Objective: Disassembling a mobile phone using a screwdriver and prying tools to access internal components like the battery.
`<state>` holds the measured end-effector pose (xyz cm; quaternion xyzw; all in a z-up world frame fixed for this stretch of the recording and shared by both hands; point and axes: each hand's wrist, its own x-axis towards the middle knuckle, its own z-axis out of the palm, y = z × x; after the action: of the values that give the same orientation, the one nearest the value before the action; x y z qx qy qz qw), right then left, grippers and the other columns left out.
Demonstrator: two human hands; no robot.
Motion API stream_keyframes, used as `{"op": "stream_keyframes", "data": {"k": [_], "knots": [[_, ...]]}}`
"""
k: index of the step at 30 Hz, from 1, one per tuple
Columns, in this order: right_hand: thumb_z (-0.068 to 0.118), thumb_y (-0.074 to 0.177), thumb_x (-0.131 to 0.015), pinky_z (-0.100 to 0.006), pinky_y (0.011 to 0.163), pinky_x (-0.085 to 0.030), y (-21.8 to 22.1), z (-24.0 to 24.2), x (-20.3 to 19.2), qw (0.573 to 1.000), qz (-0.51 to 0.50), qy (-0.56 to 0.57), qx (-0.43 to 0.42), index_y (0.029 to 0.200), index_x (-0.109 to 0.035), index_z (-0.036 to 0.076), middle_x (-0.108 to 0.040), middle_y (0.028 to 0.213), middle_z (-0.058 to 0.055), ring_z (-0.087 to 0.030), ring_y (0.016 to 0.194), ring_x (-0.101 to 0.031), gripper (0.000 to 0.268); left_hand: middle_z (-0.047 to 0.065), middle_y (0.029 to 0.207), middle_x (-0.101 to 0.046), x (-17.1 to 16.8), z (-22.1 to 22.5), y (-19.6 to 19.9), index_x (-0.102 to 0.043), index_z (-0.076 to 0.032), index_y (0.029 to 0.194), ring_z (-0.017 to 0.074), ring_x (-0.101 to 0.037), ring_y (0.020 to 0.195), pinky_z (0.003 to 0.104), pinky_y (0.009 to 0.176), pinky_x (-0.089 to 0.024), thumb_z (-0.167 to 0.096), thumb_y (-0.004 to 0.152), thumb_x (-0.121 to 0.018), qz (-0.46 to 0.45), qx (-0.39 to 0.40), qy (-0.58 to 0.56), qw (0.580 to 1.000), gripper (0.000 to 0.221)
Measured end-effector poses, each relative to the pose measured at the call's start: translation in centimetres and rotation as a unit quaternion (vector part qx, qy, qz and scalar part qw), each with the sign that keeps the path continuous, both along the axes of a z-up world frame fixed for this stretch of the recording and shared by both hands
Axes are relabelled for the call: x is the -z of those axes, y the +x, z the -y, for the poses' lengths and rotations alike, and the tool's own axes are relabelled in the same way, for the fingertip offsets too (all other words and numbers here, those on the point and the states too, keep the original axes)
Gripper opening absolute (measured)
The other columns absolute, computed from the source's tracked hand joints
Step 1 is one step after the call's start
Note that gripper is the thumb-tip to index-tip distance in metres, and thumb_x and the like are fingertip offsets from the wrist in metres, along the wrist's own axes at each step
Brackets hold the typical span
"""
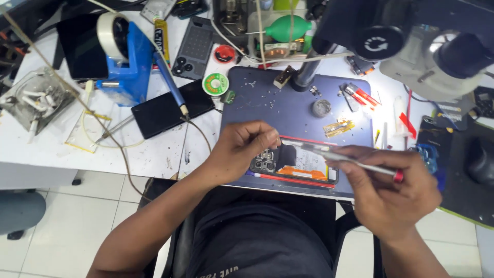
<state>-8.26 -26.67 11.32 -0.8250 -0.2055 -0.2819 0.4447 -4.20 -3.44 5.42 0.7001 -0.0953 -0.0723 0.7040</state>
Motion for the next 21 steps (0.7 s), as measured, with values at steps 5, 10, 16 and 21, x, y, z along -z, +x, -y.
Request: {"op": "stream_keyframes", "data": {"k": [5,10,16,21], "knots": [[0.009,0.093,-0.077,-0.015,0.047,-0.035,0.1,1.0,1.1,0.997,0.031,-0.065,0.010,0.091,-0.056,-0.002,-0.077,0.087,-0.012,-0.014,0.072,-0.074,0.023,0.001,0.085,-0.073,0.1,0.8,-0.4,-0.074,-0.007,0.092,0.0089,-0.067,0.083,0.023,0.076,-0.054,-0.030,0.100,-0.063,-0.016,0.026,-0.015,0.999,0.027],[0.009,0.094,-0.075,-0.015,0.043,-0.030,0.3,0.7,1.1,0.997,0.032,-0.072,-0.003,0.092,-0.057,-0.002,-0.078,0.089,-0.012,-0.009,0.063,-0.071,0.021,0.002,0.085,-0.073,0.1,0.8,-0.5,-0.074,-0.006,0.092,0.0089,-0.067,0.083,0.023,0.076,-0.053,-0.030,0.100,-0.062,0.000,0.020,-0.007,1.000,0.028],[0.006,0.093,-0.078,-0.016,0.045,-0.032,0.3,1.0,2.0,0.993,0.076,-0.086,0.004,0.089,-0.057,-0.004,-0.075,0.079,-0.009,-0.025,0.080,-0.079,0.024,0.002,0.086,-0.074,0.1,0.8,-0.5,-0.074,-0.007,0.093,0.0097,-0.068,0.083,0.023,0.072,-0.052,-0.031,0.100,-0.062,0.013,0.013,-0.009,1.000,0.028],[0.006,0.094,-0.077,-0.016,0.045,-0.034,0.2,0.7,2.0,0.996,0.060,-0.072,0.010,0.090,-0.057,-0.005,-0.075,0.081,-0.013,-0.024,0.080,-0.079,0.023,0.003,0.088,-0.074,-0.2,0.9,-0.7,-0.074,-0.006,0.094,0.0122,-0.071,0.087,0.024,0.079,-0.056,-0.026,0.101,-0.061,0.037,0.005,0.001,0.999,0.024]]}}
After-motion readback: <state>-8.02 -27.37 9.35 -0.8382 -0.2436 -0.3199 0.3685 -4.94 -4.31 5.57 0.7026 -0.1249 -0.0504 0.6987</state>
